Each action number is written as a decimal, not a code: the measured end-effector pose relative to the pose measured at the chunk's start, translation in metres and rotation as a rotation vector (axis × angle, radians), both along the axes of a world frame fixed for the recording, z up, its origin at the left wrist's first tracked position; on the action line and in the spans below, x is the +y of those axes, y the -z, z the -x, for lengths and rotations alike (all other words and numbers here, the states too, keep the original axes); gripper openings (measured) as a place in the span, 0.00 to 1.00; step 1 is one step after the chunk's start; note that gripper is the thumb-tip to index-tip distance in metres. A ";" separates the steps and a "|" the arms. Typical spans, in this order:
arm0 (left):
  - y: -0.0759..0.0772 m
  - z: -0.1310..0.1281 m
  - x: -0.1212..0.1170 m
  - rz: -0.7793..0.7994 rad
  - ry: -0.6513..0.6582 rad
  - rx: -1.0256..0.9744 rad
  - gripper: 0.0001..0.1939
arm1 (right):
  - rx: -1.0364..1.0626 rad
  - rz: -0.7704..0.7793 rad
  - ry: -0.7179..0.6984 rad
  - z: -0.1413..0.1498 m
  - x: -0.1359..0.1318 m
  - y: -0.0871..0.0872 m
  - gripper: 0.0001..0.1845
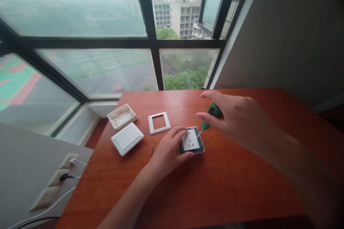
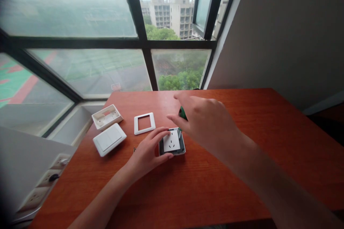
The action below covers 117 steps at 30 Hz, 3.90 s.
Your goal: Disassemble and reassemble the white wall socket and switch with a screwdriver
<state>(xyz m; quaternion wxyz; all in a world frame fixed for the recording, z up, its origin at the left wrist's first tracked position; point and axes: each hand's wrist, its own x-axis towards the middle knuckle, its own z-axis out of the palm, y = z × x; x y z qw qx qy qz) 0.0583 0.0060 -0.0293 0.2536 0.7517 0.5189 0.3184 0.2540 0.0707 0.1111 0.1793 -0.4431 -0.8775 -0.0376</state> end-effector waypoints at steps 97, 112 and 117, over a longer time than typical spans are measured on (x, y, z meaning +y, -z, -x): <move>0.007 0.003 0.001 -0.006 0.024 0.039 0.29 | 0.090 0.130 -0.051 -0.004 -0.010 0.001 0.21; 0.005 0.001 0.001 0.001 0.017 0.056 0.33 | 0.170 0.077 -0.035 -0.009 -0.014 -0.001 0.07; -0.011 0.021 -0.006 -0.041 -0.058 0.168 0.32 | 0.297 -0.016 0.021 -0.022 -0.019 -0.016 0.09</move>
